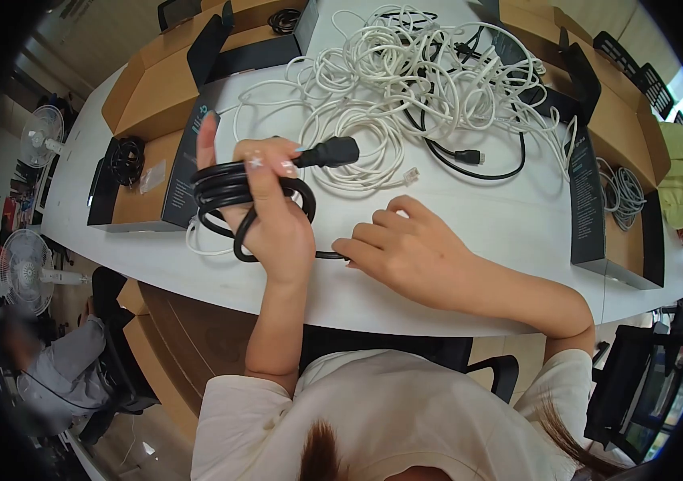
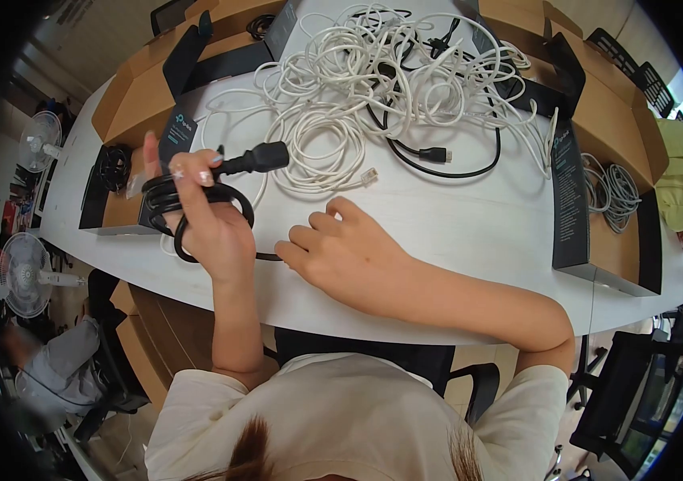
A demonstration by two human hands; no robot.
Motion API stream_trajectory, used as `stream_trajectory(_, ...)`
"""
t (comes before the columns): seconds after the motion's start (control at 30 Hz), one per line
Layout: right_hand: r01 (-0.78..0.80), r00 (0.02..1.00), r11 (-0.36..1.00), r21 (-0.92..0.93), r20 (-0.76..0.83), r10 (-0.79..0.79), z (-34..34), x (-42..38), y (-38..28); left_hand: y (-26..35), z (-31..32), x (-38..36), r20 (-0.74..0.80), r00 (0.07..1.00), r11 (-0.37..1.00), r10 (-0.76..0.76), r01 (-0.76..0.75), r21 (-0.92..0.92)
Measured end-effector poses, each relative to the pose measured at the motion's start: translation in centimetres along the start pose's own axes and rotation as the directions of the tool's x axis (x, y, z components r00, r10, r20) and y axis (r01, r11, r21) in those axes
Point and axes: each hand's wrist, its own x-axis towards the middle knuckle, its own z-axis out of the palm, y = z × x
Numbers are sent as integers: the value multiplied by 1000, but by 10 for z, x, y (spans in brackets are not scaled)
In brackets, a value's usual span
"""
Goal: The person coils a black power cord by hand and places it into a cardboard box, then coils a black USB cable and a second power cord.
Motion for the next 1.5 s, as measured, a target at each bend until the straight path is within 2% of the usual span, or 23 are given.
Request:
stream_trajectory(0.03, 23, 1000, 999, -28, -20, -24, -2, 0, 2, 0, 1, -1, 26, 1000, 998, 0, -2, 55)
stream_trajectory(0.13, 59, 995, 984, -169, -69, -72, -17, 2, 12, -9, -5, -8, 228, 974, 1000, -1, 4, -11)
stream_trajectory(0.17, 62, 986, 970, -233, -139, -96, -18, 2, 17, -5, -9, -9, 315, 947, 997, -58, 37, 73)
stream_trajectory(0.27, 73, 985, 951, -300, -129, -117, -39, 0, 22, -5, -5, -18, 312, 935, 979, -166, 117, 169)
stream_trajectory(0.3, 95, 985, 947, -308, -106, -133, -44, -1, 23, -7, -7, -19, 318, 917, 969, -243, 210, 134)
stream_trajectory(0.4, 106, 985, 972, -210, -108, -131, -43, -2, 13, -17, -7, -19, 330, 909, 965, -254, 215, 152)
stream_trajectory(0.43, 112, 985, 981, -160, -115, -131, -46, -3, 15, -14, -7, -20, 366, 878, 943, -310, 332, 1)
stream_trajectory(0.57, 23, 995, 1000, -16, -95, -24, -66, -4, 14, -14, -8, -21, 497, 830, 966, -254, 243, 87)
stream_trajectory(0.67, -68, 994, 992, 104, -79, 76, -75, -4, 14, -16, -10, -24, 625, 718, 920, -305, 392, -2)
stream_trajectory(0.73, -160, 980, 962, 220, -82, 182, -79, -4, 11, -16, -6, -28, 625, 717, 938, -309, 336, 79)
stream_trajectory(0.8, -164, 976, 948, 272, -94, 196, -77, -3, 9, -15, 2, -35, 584, 725, 928, -366, 329, 174)
stream_trajectory(0.9, -160, 969, 921, 356, -123, 216, -74, 0, 0, -22, 1, -41, 572, 767, 924, -291, 69, 377)
stream_trajectory(0.97, -124, 951, 849, 514, -181, 249, -72, 2, 0, -23, -2, -42, 556, 796, 918, -240, 0, 396)
stream_trajectory(1.03, -33, 913, 682, 731, -255, 319, -70, 4, 3, -19, -8, -41, 512, 831, 934, -219, 28, 356)
stream_trajectory(1.07, -28, 894, 679, 733, -285, 344, -63, 4, 5, -22, -8, -41, 419, 850, 945, -317, 319, 68)
stream_trajectory(1.1, -22, 874, 677, 735, -314, 370, -57, 4, 7, -10, -1, -34, 334, 876, 935, -347, 350, 52)
stream_trajectory(1.13, -16, 853, 676, 737, -343, 394, -50, 5, 9, -10, -2, -31, 331, 883, 936, -333, 353, 0)
stream_trajectory(1.2, -80, 883, 799, 596, -330, 335, -36, 7, 22, -11, -7, -25, 342, 885, 917, -315, 377, -130)
stream_trajectory(1.23, -173, 922, 801, 573, -191, 337, -36, 8, 22, -15, -12, -24, 363, 887, 908, -287, 372, -192)
stream_trajectory(1.33, -199, 968, 852, 485, -39, 248, -31, 5, 18, -15, -13, -24, 320, 895, 855, -311, 411, -317)
stream_trajectory(1.37, -127, 960, 861, 493, -158, 232, -20, 4, 15, -12, -12, -23, 296, 897, 841, -329, 421, -340)
stream_trajectory(1.47, -140, 964, 891, 432, -144, 222, -17, 3, 6, -8, -11, -20, 234, 919, 823, -316, 388, -415)
stream_trajectory(1.5, -99, 969, 932, 350, -180, 170, -18, 3, 6, -6, -12, -18, 220, 922, 778, -318, 386, -495)
